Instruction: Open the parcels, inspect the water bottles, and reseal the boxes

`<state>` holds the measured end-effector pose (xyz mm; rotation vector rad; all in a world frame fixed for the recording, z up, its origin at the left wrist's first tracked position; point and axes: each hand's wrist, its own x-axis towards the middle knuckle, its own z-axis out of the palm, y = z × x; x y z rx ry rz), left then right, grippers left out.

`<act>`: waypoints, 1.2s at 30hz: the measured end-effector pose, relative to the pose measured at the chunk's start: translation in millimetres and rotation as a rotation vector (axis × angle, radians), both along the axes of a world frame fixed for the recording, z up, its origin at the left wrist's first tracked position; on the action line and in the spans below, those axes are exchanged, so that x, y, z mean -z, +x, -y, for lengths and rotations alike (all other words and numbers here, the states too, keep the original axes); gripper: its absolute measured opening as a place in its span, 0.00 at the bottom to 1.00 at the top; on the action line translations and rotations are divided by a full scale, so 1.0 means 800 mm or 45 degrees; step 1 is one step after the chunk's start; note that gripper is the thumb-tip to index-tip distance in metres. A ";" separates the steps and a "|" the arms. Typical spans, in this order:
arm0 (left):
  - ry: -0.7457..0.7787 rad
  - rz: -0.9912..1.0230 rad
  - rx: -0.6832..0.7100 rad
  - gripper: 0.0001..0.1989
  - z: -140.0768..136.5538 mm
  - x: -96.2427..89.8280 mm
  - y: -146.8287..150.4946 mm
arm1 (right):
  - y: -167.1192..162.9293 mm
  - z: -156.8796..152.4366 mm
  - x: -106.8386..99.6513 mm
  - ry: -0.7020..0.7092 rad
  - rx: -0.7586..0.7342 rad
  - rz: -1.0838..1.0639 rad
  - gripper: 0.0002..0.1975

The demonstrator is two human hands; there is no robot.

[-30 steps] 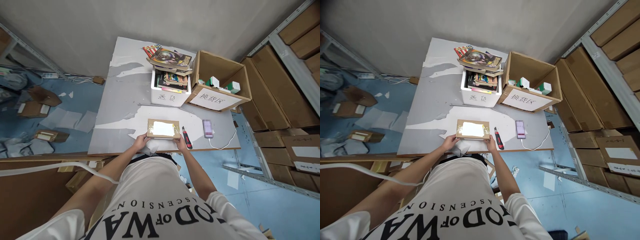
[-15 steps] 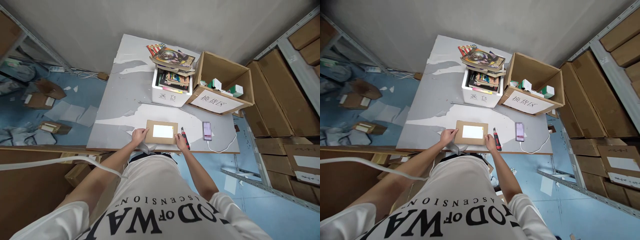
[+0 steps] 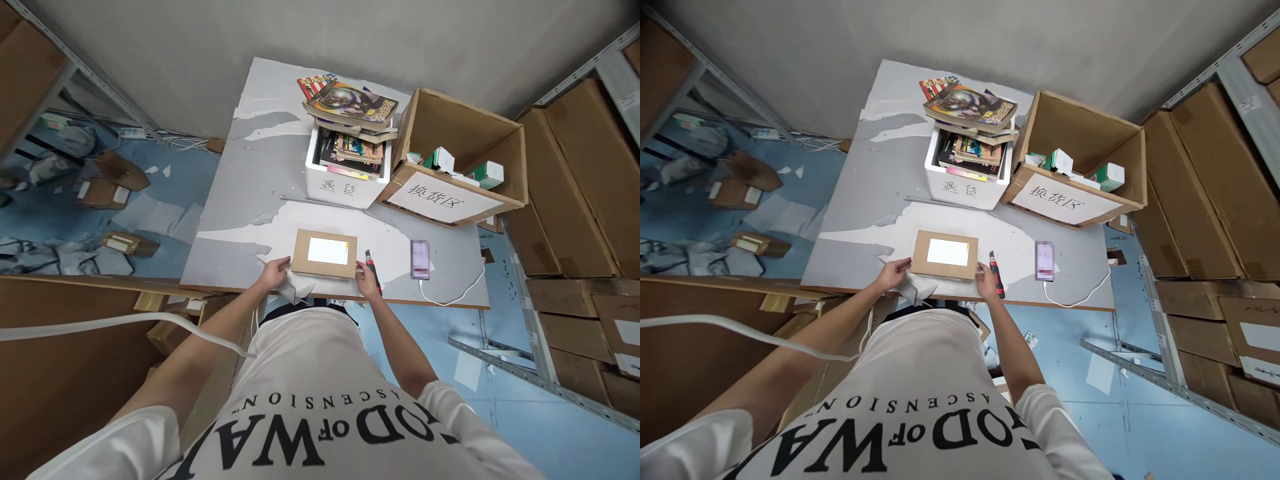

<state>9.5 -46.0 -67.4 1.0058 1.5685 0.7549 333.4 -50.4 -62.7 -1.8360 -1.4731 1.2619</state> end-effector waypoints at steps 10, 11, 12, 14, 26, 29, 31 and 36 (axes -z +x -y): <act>0.148 -0.209 0.242 0.26 0.016 -0.014 0.011 | -0.009 0.008 -0.012 -0.031 -0.077 -0.345 0.23; 0.191 -0.232 0.211 0.27 0.015 -0.024 0.012 | -0.007 0.005 -0.020 -0.010 -0.090 -0.368 0.21; 0.227 -0.279 0.183 0.27 0.013 -0.034 0.013 | -0.005 0.002 -0.029 0.007 -0.087 -0.365 0.19; 0.261 -0.432 0.131 0.27 0.009 -0.056 0.017 | -0.002 -0.003 -0.045 0.029 -0.056 -0.256 0.16; 0.114 -0.860 0.213 0.25 -0.009 -0.096 0.041 | -0.002 -0.014 -0.047 -0.065 -0.087 0.229 0.23; 0.101 -0.890 0.265 0.27 -0.003 -0.101 0.043 | 0.015 -0.010 -0.036 -0.066 -0.041 0.130 0.24; 0.113 -0.913 0.248 0.27 0.003 -0.100 0.045 | 0.032 -0.007 -0.025 -0.010 0.113 0.220 0.22; 0.378 -0.934 0.148 0.32 0.023 -0.083 0.052 | 0.062 -0.006 0.005 -0.105 0.220 0.636 0.24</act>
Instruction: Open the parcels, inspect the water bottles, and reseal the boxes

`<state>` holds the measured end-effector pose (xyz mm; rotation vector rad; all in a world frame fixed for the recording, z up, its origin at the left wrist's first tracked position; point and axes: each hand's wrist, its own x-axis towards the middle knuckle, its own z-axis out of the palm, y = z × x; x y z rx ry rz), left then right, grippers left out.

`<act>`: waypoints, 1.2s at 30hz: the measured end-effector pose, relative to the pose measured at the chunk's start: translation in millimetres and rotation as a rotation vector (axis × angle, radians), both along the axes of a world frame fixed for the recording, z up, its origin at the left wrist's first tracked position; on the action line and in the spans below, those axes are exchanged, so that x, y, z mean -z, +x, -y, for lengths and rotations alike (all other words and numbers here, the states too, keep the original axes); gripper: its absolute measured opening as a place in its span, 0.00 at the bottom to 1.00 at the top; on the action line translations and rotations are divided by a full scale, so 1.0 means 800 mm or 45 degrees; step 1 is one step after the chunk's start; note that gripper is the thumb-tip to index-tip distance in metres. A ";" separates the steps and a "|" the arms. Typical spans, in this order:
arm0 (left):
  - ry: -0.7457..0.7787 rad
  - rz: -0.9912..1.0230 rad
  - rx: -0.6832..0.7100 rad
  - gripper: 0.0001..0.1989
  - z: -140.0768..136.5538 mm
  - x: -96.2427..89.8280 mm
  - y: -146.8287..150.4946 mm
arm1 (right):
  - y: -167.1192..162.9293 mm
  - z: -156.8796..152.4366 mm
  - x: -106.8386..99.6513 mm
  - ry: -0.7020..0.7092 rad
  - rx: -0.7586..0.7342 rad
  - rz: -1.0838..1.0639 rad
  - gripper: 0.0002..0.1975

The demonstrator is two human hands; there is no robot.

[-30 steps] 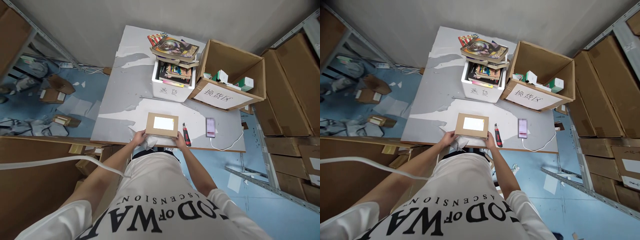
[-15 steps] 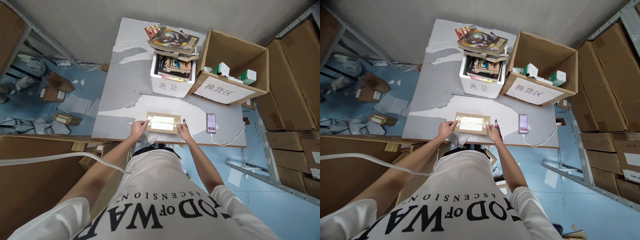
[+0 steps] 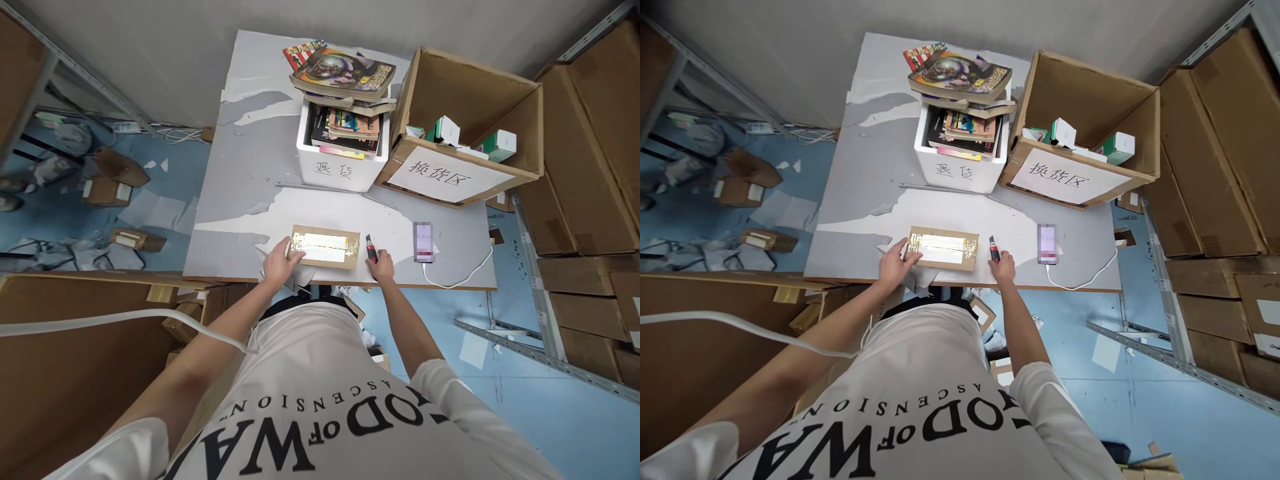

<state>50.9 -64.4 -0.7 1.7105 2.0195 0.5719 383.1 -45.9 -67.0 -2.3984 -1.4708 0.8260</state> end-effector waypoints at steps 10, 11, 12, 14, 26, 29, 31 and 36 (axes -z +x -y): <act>0.339 0.032 0.862 0.18 0.025 0.024 0.002 | -0.014 -0.023 -0.077 0.376 -0.320 -0.169 0.27; 0.339 0.028 0.855 0.18 0.024 0.027 0.002 | -0.024 -0.025 -0.096 0.418 -0.446 -0.219 0.27; 0.341 0.021 0.842 0.17 0.022 0.029 0.002 | -0.037 -0.028 -0.113 0.410 -0.613 -0.271 0.28; 0.345 0.005 0.821 0.17 0.020 0.032 0.002 | -0.069 -0.034 -0.141 0.312 -0.980 -0.350 0.27; 0.477 0.168 0.792 0.17 0.018 0.060 0.003 | -0.167 -0.072 -0.147 0.007 -1.595 -0.006 0.27; 0.492 0.150 0.789 0.17 0.019 0.064 0.002 | -0.171 -0.068 -0.151 0.008 -1.640 0.102 0.29; 0.493 0.121 0.788 0.16 0.017 0.066 0.001 | -0.175 -0.067 -0.155 -0.007 -1.658 0.141 0.29; 0.498 0.132 0.811 0.16 0.015 0.066 -0.002 | -0.173 -0.067 -0.170 -0.107 -1.516 0.147 0.31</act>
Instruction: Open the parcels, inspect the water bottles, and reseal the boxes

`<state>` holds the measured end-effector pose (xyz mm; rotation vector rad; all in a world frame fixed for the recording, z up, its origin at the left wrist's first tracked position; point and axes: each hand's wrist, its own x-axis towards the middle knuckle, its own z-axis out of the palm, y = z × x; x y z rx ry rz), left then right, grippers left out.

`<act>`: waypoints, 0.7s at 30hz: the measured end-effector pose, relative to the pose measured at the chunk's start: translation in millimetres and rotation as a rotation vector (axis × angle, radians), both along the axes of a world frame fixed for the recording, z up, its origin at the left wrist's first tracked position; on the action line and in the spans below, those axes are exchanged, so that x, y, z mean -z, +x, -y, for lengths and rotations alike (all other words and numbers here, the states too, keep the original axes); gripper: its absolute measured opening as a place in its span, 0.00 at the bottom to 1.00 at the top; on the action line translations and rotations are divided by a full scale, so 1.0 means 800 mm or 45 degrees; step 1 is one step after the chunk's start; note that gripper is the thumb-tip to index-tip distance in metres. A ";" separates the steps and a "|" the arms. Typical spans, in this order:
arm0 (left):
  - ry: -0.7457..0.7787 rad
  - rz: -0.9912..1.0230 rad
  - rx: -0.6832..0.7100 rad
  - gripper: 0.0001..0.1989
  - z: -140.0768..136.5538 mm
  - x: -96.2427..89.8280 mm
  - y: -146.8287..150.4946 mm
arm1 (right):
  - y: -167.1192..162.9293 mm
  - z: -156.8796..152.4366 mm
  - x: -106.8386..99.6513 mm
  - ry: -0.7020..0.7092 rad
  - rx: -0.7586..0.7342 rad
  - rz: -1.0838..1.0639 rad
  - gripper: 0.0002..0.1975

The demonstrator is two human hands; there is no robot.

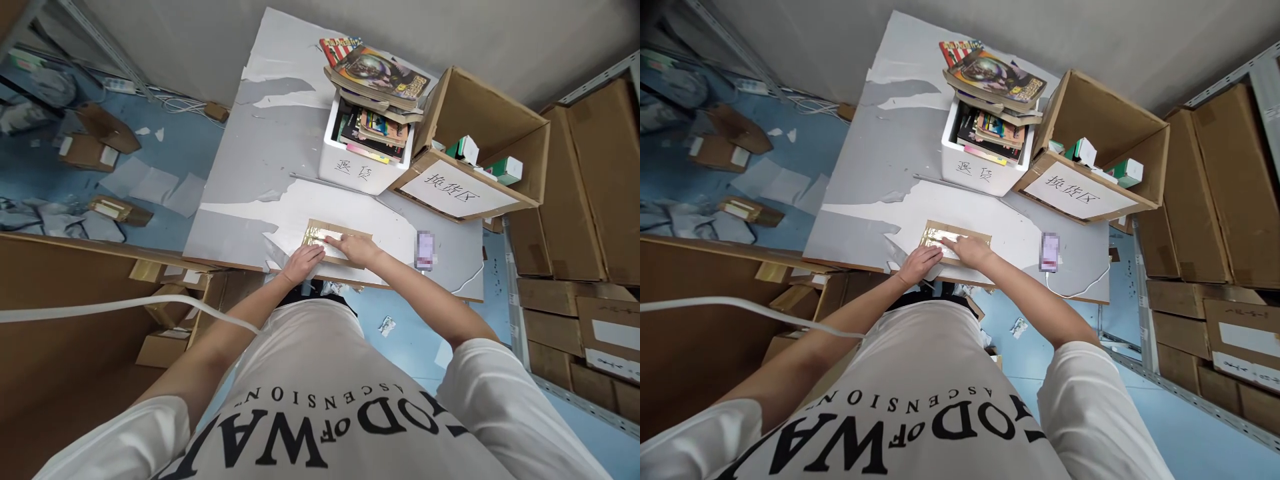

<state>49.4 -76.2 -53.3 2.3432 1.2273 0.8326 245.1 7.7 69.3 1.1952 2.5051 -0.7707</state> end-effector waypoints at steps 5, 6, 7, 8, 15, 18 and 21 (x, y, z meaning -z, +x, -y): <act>0.022 -0.039 -0.026 0.17 0.004 -0.002 0.000 | 0.068 0.009 -0.033 0.045 -0.214 0.456 0.34; 0.021 -0.048 -0.032 0.17 0.004 -0.002 0.001 | 0.088 0.013 -0.039 0.058 -0.228 0.541 0.35; 0.017 -0.055 -0.040 0.17 0.003 -0.001 0.002 | 0.107 0.018 -0.045 0.057 -0.222 0.611 0.37; 0.008 -0.059 -0.051 0.17 0.003 -0.001 0.003 | 0.125 0.023 -0.050 0.053 -0.203 0.663 0.38; -0.091 -0.183 -0.079 0.16 0.001 -0.021 0.010 | 0.195 0.055 -0.050 0.088 0.034 0.470 0.34; -0.140 -0.301 -0.088 0.15 0.001 -0.046 0.015 | 0.219 0.079 -0.031 0.009 0.460 0.010 0.26; -0.186 -0.437 -0.065 0.21 -0.013 -0.073 0.022 | 0.219 0.107 0.006 -0.217 1.069 -0.478 0.28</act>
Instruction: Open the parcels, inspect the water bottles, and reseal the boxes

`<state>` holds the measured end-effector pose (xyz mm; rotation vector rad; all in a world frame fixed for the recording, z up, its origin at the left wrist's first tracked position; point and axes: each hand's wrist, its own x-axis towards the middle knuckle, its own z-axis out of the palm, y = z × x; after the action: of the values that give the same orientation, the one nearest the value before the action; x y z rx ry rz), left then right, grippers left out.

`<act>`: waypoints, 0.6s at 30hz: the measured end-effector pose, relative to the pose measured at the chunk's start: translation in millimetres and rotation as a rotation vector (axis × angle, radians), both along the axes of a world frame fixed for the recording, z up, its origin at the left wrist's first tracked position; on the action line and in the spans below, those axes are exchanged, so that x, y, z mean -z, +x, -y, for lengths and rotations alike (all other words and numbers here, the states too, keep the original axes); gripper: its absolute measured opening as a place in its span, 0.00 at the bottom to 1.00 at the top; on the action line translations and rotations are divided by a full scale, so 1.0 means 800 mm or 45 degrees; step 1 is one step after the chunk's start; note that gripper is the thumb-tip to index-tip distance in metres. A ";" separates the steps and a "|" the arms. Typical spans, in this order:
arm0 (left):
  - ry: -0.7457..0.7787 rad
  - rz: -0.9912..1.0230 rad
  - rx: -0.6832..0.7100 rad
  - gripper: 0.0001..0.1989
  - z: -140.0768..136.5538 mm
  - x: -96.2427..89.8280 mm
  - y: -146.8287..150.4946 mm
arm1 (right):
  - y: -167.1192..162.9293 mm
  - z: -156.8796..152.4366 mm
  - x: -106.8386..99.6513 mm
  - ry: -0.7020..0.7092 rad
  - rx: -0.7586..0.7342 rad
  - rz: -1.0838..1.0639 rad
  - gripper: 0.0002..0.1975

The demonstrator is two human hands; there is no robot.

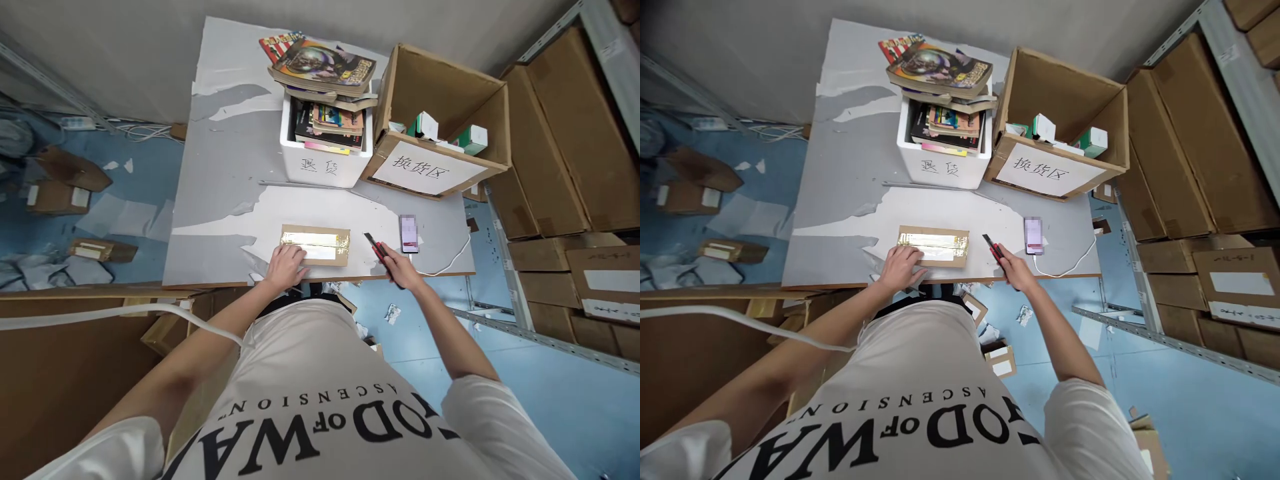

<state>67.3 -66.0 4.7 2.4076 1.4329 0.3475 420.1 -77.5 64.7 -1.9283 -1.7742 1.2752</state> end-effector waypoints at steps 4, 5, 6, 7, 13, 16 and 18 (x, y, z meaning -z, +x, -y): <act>-0.019 -0.162 0.017 0.51 -0.036 -0.019 0.010 | -0.039 0.020 0.052 -0.120 0.415 -0.516 0.36; -0.035 -0.200 0.029 0.57 -0.044 -0.020 0.012 | -0.048 0.021 0.060 -0.125 0.454 -0.602 0.37; -0.056 -0.232 0.048 0.61 -0.051 -0.020 0.014 | -0.055 0.022 0.067 -0.132 0.477 -0.667 0.37; -0.077 -0.255 0.067 0.63 -0.055 -0.019 0.015 | -0.060 0.022 0.071 -0.141 0.487 -0.715 0.38; -0.107 -0.260 0.029 0.61 -0.059 -0.014 0.018 | -0.055 0.025 0.077 -0.161 0.410 -0.794 0.36; -0.110 -0.234 0.005 0.60 -0.058 -0.014 0.019 | -0.046 0.026 0.076 -0.182 0.362 -0.775 0.36; -0.111 -0.209 0.002 0.60 -0.058 -0.013 0.018 | -0.041 0.025 0.076 -0.201 0.326 -0.763 0.36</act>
<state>82.1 -19.5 15.5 2.4137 1.4818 0.0861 387.4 -97.9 3.7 -1.5419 -1.1252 1.6989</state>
